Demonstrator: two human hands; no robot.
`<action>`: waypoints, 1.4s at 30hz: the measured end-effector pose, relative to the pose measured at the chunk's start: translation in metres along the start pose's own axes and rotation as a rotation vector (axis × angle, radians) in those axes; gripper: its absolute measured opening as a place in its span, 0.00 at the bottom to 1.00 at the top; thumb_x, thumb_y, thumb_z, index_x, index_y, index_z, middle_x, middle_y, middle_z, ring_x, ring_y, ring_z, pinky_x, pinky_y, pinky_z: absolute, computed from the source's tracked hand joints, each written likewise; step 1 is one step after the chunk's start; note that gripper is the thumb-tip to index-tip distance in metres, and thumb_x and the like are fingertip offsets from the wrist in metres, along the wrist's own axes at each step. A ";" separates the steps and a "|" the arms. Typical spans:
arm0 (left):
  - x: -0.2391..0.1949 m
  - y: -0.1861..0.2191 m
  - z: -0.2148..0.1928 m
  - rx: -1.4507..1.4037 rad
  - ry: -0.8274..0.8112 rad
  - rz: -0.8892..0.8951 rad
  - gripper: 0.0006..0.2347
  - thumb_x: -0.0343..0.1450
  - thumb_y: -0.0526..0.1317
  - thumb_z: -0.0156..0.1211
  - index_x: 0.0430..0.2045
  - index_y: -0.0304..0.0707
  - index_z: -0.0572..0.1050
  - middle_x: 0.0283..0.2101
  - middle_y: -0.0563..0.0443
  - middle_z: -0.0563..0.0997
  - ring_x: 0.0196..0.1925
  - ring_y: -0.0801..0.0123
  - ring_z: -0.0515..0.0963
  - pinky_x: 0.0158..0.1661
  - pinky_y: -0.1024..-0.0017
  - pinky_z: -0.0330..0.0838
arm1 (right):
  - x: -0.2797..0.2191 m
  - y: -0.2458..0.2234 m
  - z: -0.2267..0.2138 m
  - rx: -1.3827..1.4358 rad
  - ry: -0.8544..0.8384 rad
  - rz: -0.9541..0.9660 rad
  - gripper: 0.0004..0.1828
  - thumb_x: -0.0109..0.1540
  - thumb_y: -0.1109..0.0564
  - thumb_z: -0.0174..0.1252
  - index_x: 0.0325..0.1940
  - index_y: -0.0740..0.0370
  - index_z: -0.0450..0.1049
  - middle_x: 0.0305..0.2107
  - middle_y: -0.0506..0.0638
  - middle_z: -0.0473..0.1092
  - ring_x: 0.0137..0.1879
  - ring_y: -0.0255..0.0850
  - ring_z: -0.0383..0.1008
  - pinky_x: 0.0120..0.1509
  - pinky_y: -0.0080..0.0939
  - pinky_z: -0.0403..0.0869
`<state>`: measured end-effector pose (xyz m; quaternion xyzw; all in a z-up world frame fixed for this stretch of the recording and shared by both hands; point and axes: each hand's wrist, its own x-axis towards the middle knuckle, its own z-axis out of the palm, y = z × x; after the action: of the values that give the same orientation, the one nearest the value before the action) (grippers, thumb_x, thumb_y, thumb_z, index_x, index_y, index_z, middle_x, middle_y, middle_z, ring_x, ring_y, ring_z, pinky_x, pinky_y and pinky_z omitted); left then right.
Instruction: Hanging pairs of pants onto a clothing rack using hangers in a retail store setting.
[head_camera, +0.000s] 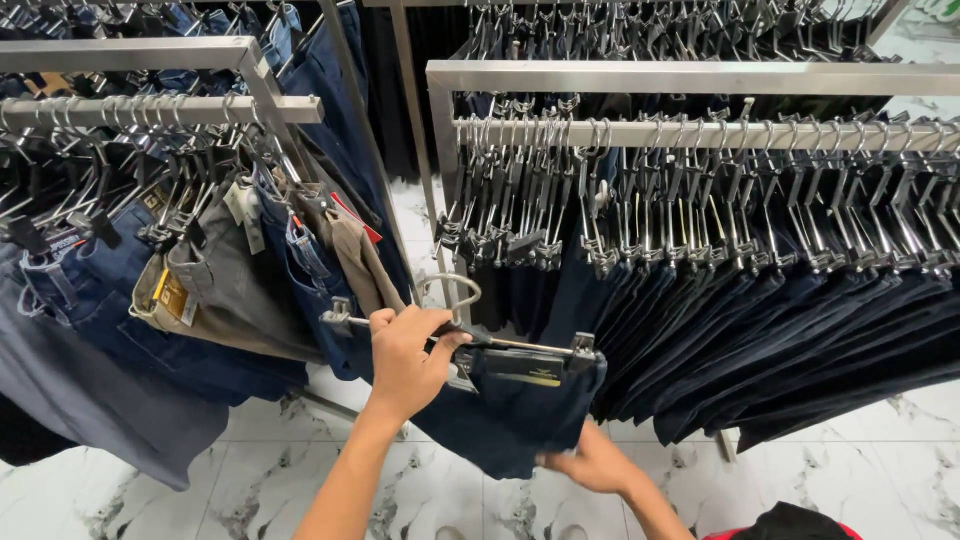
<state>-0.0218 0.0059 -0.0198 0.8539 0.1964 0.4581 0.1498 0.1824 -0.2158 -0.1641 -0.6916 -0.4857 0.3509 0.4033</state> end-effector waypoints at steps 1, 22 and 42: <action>0.001 0.000 0.000 0.012 -0.006 0.015 0.05 0.69 0.42 0.70 0.30 0.45 0.81 0.28 0.63 0.83 0.26 0.73 0.74 0.42 0.65 0.52 | -0.002 0.006 0.002 -0.081 -0.192 0.031 0.24 0.59 0.47 0.67 0.58 0.53 0.76 0.59 0.46 0.74 0.63 0.40 0.73 0.66 0.44 0.70; -0.006 -0.004 -0.001 -0.062 -0.052 -0.074 0.08 0.67 0.47 0.69 0.27 0.47 0.81 0.26 0.64 0.81 0.26 0.72 0.73 0.43 0.67 0.53 | 0.005 0.030 0.013 -0.066 0.122 0.539 0.23 0.57 0.40 0.66 0.54 0.47 0.83 0.50 0.41 0.82 0.60 0.34 0.80 0.59 0.35 0.72; -0.011 -0.034 -0.028 -0.039 -0.029 -0.111 0.06 0.66 0.45 0.70 0.27 0.46 0.81 0.24 0.62 0.78 0.25 0.69 0.71 0.42 0.67 0.54 | 0.025 0.094 0.043 -0.258 0.130 0.584 0.23 0.54 0.29 0.67 0.36 0.47 0.83 0.31 0.40 0.79 0.41 0.31 0.80 0.46 0.33 0.69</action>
<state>-0.0574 0.0327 -0.0275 0.8453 0.2323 0.4402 0.1943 0.1885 -0.2018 -0.2695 -0.8681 -0.2805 0.3424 0.2245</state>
